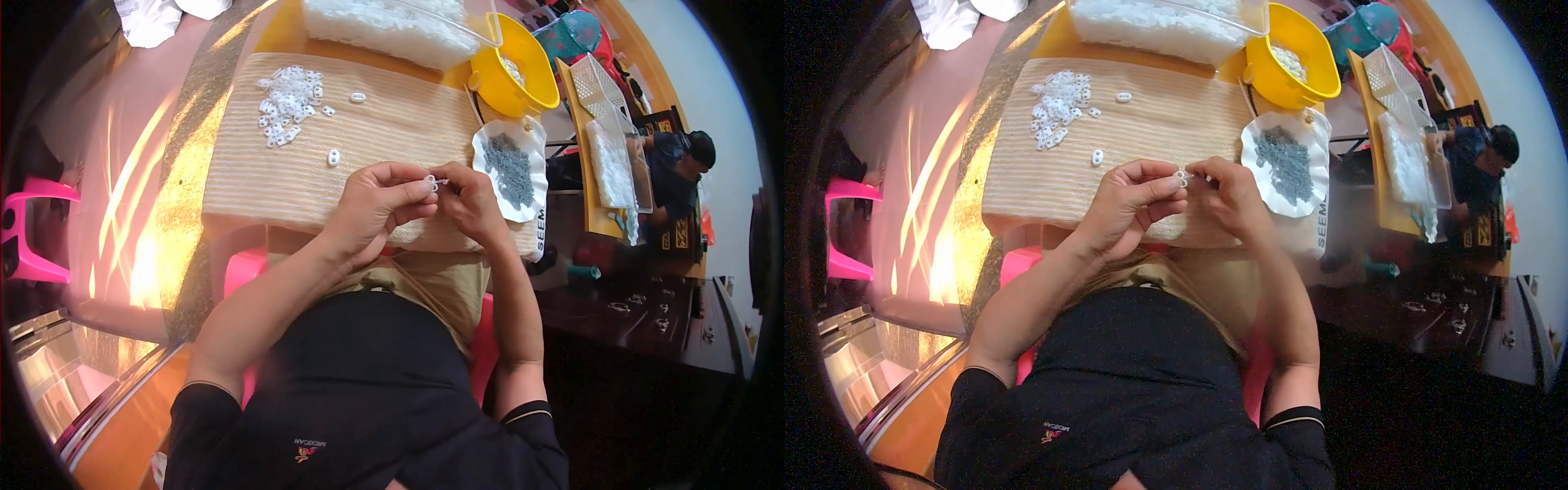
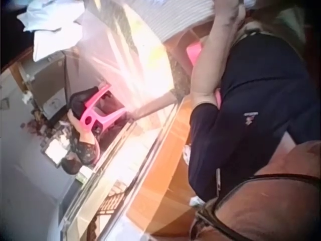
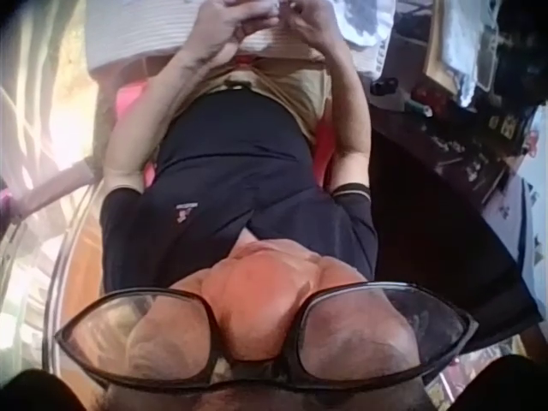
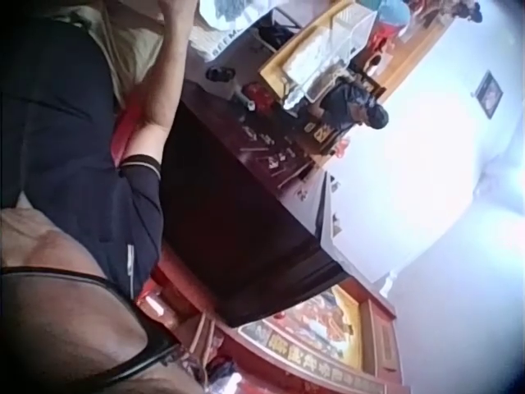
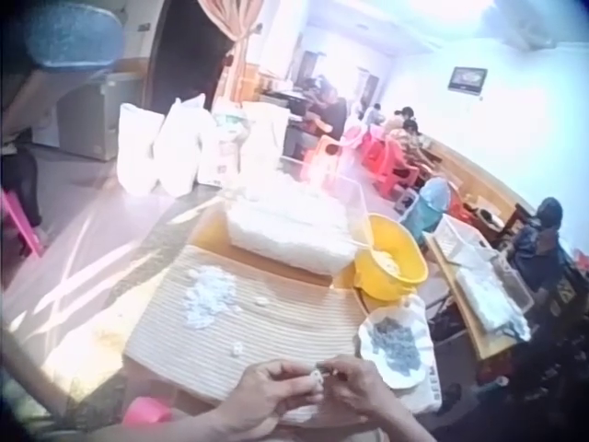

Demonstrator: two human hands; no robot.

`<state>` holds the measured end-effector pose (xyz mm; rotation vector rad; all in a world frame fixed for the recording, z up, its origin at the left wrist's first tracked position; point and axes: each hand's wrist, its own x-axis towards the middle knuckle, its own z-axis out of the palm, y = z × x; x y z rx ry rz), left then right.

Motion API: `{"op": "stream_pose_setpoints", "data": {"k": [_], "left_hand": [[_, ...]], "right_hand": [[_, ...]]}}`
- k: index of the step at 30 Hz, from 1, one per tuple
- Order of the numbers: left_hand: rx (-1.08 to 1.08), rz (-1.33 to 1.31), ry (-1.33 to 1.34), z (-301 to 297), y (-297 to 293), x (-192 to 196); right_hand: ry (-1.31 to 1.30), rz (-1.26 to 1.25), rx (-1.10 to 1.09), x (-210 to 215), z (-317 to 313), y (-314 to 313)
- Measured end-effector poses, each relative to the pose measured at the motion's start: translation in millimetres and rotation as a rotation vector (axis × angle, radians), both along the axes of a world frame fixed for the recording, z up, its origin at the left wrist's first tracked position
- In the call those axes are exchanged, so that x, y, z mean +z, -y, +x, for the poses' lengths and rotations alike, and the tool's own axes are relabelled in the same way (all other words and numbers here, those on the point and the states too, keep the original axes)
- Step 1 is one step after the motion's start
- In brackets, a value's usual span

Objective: Manual assembly of small white plastic components by fitting them together.

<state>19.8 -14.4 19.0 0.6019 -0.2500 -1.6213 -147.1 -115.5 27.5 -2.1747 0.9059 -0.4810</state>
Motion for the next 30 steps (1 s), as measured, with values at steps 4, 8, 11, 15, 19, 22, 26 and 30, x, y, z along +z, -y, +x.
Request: {"op": "stream_pose_setpoints", "data": {"k": [4, 8, 11, 15, 19, 22, 26, 30], "left_hand": [[-0.013, -0.040, -0.031, -2.0, -1.6, 5.6], [-0.028, -0.065, -0.070, -4.2, -4.2, 9.5], [-0.058, -0.079, -0.079, -5.7, -6.9, 17.1], [-0.092, -0.081, -0.101, -7.1, -12.4, 21.9], [-0.128, -0.092, -0.137, -8.0, -15.2, 22.8], [-0.119, -0.091, -0.115, -10.1, -14.0, 21.2], [-0.114, -0.085, -0.123, -10.2, -14.0, 21.5], [-0.112, -0.125, -0.107, -11.8, -13.3, 22.0]], "right_hand": [[0.109, 0.116, -0.031, 1.2, 15.9, 24.2], [0.065, -0.311, -0.086, -6.3, 45.2, 34.2], [0.165, -0.360, 0.094, -15.7, 65.8, 33.8], [0.142, -0.297, 0.309, -14.9, 90.1, 19.3], [-0.165, -0.340, 0.354, 6.5, 109.8, -1.9], [-0.136, -0.379, 0.373, 1.8, 113.3, -1.5], [-0.102, -0.347, 0.389, -6.1, 117.8, -2.6], [0.131, -0.142, 0.271, -4.5, 110.5, -14.1]]}}
